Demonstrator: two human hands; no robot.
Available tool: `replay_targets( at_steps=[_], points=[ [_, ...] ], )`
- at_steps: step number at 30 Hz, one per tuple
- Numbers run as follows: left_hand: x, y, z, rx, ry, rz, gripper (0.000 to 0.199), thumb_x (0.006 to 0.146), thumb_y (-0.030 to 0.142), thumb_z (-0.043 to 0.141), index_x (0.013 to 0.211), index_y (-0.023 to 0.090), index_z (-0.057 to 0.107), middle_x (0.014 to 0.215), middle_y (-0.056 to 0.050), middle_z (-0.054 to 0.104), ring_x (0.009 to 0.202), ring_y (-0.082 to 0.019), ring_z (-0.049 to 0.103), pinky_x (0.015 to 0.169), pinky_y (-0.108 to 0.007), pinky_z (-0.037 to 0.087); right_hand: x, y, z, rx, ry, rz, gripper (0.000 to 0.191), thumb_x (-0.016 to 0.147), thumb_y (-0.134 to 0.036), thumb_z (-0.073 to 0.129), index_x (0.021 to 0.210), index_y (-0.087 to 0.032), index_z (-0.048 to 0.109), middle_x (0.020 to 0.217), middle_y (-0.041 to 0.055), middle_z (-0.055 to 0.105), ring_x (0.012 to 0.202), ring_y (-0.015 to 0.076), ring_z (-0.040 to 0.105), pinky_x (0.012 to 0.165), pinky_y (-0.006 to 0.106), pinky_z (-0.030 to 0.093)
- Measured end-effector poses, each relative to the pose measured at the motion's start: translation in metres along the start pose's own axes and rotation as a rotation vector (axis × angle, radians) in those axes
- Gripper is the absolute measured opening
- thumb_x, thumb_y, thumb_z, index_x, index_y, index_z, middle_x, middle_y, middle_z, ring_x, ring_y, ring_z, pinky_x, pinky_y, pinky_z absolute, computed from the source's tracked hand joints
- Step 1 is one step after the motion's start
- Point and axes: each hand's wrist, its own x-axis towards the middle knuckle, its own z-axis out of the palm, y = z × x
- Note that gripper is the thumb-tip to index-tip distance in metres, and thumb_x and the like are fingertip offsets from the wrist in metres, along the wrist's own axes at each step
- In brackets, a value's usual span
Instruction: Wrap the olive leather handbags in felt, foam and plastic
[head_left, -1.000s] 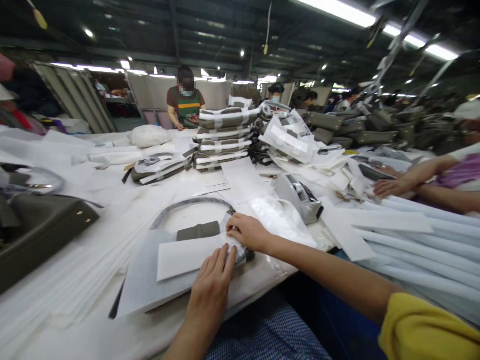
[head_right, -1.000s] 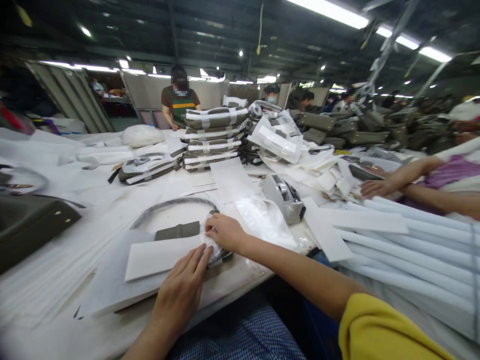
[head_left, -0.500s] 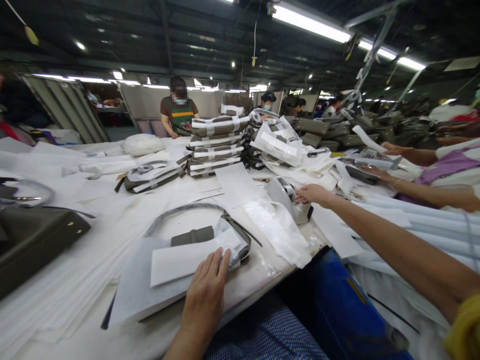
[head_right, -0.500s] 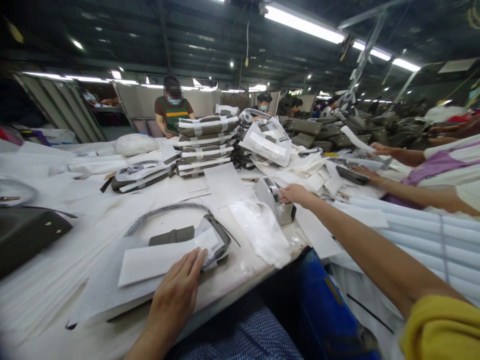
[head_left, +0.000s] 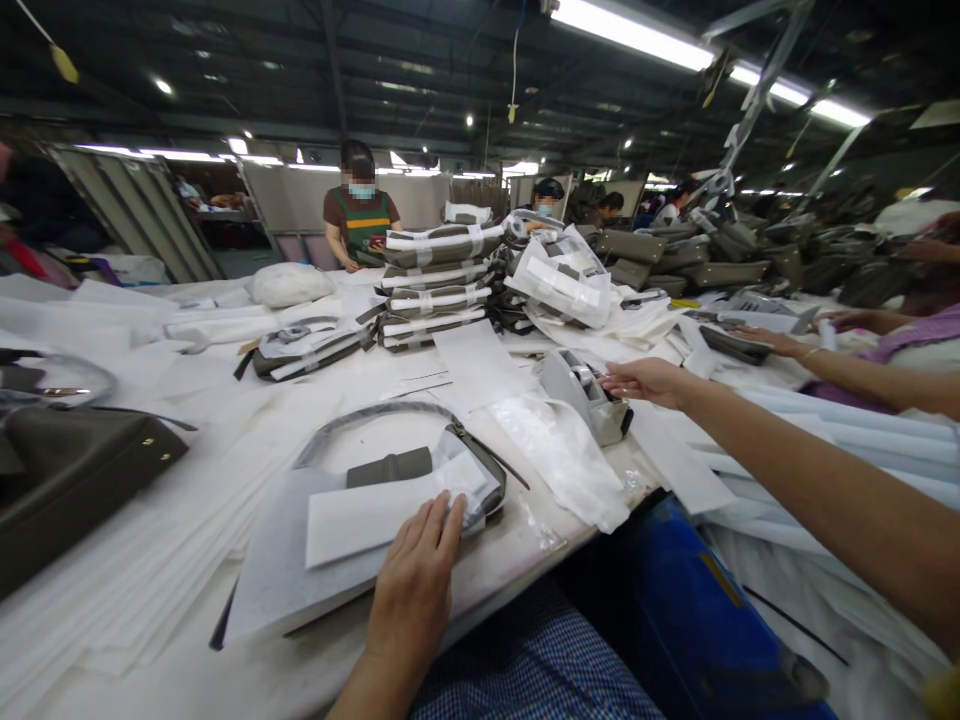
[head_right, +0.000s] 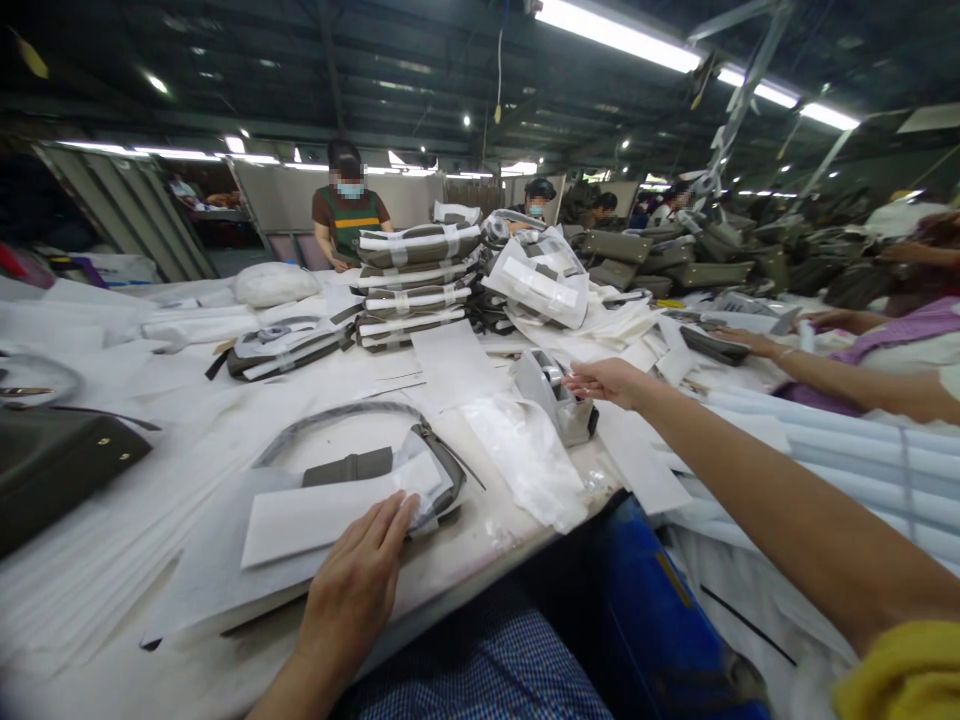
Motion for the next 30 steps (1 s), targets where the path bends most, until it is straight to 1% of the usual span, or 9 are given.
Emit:
replay_targets(
  at_steps=[4, 8, 12, 16, 19, 21, 24, 27, 30],
  points=[
    [0.002, 0.001, -0.002, -0.004, 0.007, 0.004, 0.061, 0.087, 0.001, 0.045, 0.146, 0.017, 0.044, 0.147, -0.009, 0.051, 0.129, -0.025, 0.054, 0.107, -0.040, 0.048, -0.039, 0.010, -0.012, 0.027, 0.028, 0.035, 0.029, 0.091, -0.036, 0.063, 0.091, -0.008, 0.071, 0.103, 0.0212, 0.073, 0.079, 0.0166, 0.072, 0.072, 0.021, 0.058],
    [0.003, 0.002, -0.004, -0.015, 0.026, -0.005, 0.058, 0.088, 0.002, 0.045, 0.144, 0.017, 0.047, 0.145, -0.009, 0.053, 0.127, -0.026, 0.055, 0.106, -0.041, 0.049, -0.068, 0.048, -0.010, 0.006, 0.090, 0.009, 0.028, 0.083, -0.043, 0.070, 0.086, -0.015, 0.073, 0.101, 0.0171, 0.075, 0.080, 0.0213, 0.073, 0.068, 0.028, 0.063],
    [0.002, 0.001, -0.003, -0.026, -0.002, -0.007, 0.059, 0.089, 0.003, 0.047, 0.146, 0.018, 0.045, 0.146, -0.008, 0.052, 0.129, -0.026, 0.053, 0.107, -0.041, 0.048, -0.072, 0.093, 0.006, 0.033, 0.183, -0.032, 0.032, 0.078, -0.047, 0.073, 0.086, -0.016, 0.072, 0.096, 0.0147, 0.076, 0.075, 0.0203, 0.072, 0.066, 0.030, 0.063],
    [0.001, -0.001, -0.004, -0.034, -0.030, -0.017, 0.060, 0.090, 0.005, 0.050, 0.147, 0.020, 0.043, 0.147, -0.007, 0.051, 0.130, -0.025, 0.052, 0.108, -0.041, 0.048, -0.060, 0.112, 0.014, -0.007, 0.257, -0.066, 0.029, 0.077, -0.045, 0.072, 0.086, -0.018, 0.070, 0.094, 0.0118, 0.076, 0.071, 0.0175, 0.071, 0.063, 0.028, 0.061],
    [0.001, 0.000, -0.005, -0.032, -0.027, -0.027, 0.059, 0.091, 0.006, 0.051, 0.147, 0.021, 0.043, 0.147, -0.006, 0.051, 0.130, -0.025, 0.052, 0.108, -0.040, 0.048, -0.057, 0.111, 0.005, -0.091, 0.261, -0.066, 0.024, 0.076, -0.042, 0.073, 0.082, -0.019, 0.071, 0.084, 0.0101, 0.076, 0.067, 0.0191, 0.070, 0.061, 0.031, 0.059],
    [0.002, 0.000, -0.007, -0.040, -0.023, -0.029, 0.060, 0.091, 0.005, 0.051, 0.147, 0.022, 0.043, 0.147, -0.007, 0.051, 0.130, -0.025, 0.052, 0.108, -0.040, 0.047, -0.061, 0.108, -0.006, -0.234, 0.253, -0.110, 0.019, 0.075, -0.038, 0.073, 0.081, -0.020, 0.073, 0.075, 0.0072, 0.075, 0.066, 0.0213, 0.069, 0.067, 0.034, 0.058],
    [0.002, 0.000, -0.008, -0.058, -0.021, -0.029, 0.059, 0.091, 0.005, 0.050, 0.147, 0.022, 0.043, 0.147, -0.008, 0.050, 0.131, -0.025, 0.052, 0.108, -0.040, 0.047, -0.075, 0.098, -0.020, -0.665, 0.202, -0.386, 0.020, 0.080, -0.036, 0.065, 0.090, -0.024, 0.077, 0.087, 0.0070, 0.077, 0.083, 0.0273, 0.071, 0.083, 0.042, 0.054],
    [0.002, 0.000, -0.008, -0.077, -0.031, -0.030, 0.058, 0.092, 0.006, 0.051, 0.147, 0.022, 0.043, 0.147, -0.008, 0.050, 0.130, -0.025, 0.052, 0.108, -0.041, 0.047, -0.091, 0.078, -0.018, -0.962, 0.006, -0.642, 0.026, 0.086, -0.034, 0.055, 0.100, -0.027, 0.076, 0.106, 0.0066, 0.076, 0.094, 0.0274, 0.070, 0.084, 0.039, 0.052],
    [0.002, 0.000, -0.008, -0.097, -0.051, -0.042, 0.057, 0.092, 0.006, 0.051, 0.146, 0.021, 0.044, 0.147, -0.008, 0.051, 0.130, -0.025, 0.052, 0.108, -0.041, 0.047, -0.103, 0.045, 0.009, -0.980, -0.236, -0.707, 0.026, 0.087, -0.035, 0.055, 0.101, -0.029, 0.076, 0.103, 0.0053, 0.076, 0.090, 0.0227, 0.069, 0.080, 0.032, 0.050]
  ],
)
